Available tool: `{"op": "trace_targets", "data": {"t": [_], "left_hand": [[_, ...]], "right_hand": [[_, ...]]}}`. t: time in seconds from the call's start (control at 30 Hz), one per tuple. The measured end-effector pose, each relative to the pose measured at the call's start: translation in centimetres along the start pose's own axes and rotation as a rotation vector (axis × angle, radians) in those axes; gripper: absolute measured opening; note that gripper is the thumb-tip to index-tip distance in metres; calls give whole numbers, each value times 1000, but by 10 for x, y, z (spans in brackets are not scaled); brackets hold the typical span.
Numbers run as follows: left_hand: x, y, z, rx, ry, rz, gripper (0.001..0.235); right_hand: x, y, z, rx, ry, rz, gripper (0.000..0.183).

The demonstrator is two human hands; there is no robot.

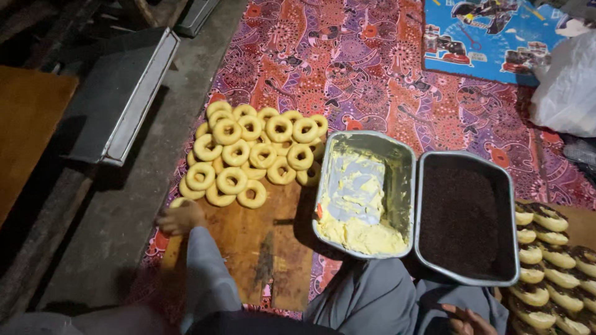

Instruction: The person sits on the floor and fills ring-shaped pastries with a yellow cream using a small orange spatula. They then place the filled pastries into a tray with dark crumbs and arrange them on a wooden board.

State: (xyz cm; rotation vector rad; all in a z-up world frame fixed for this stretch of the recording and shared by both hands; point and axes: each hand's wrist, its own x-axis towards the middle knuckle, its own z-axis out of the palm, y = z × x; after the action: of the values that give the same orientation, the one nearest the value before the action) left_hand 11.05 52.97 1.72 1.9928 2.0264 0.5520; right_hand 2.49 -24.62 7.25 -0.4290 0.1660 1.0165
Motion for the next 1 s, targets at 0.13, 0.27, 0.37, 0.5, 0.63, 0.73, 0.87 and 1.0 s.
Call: {"op": "trace_targets", "data": {"t": [0.13,0.27,0.37,0.5,0.63,0.73,0.87,1.0], "left_hand": [[26,-15,-1,-3,-20,-160,81],[25,-12,0,-542,39,71,56],[7,25,22,-828,-257,151,57],[-34,61,53,-88,-360,306,94],[-89,58,61,-102,-405,404,79],[-108,25,43,-141,-294,503,72],[-139,-13,11,-132,-341,545,68],[-170,-27,-25,-90,-441,548,66]], "right_hand": [[1,-1,-2,-2,163,-76,69],[11,-11,1,-45,282,-18,69],[9,-13,5,-67,340,37,68],[-5,-4,0,56,172,24,62],[-15,-23,-19,-592,459,-241,62],[-23,-94,-24,-605,465,-491,69],[-18,-255,2,-541,716,-702,34],[-28,-311,69,-615,734,-808,36]]}}
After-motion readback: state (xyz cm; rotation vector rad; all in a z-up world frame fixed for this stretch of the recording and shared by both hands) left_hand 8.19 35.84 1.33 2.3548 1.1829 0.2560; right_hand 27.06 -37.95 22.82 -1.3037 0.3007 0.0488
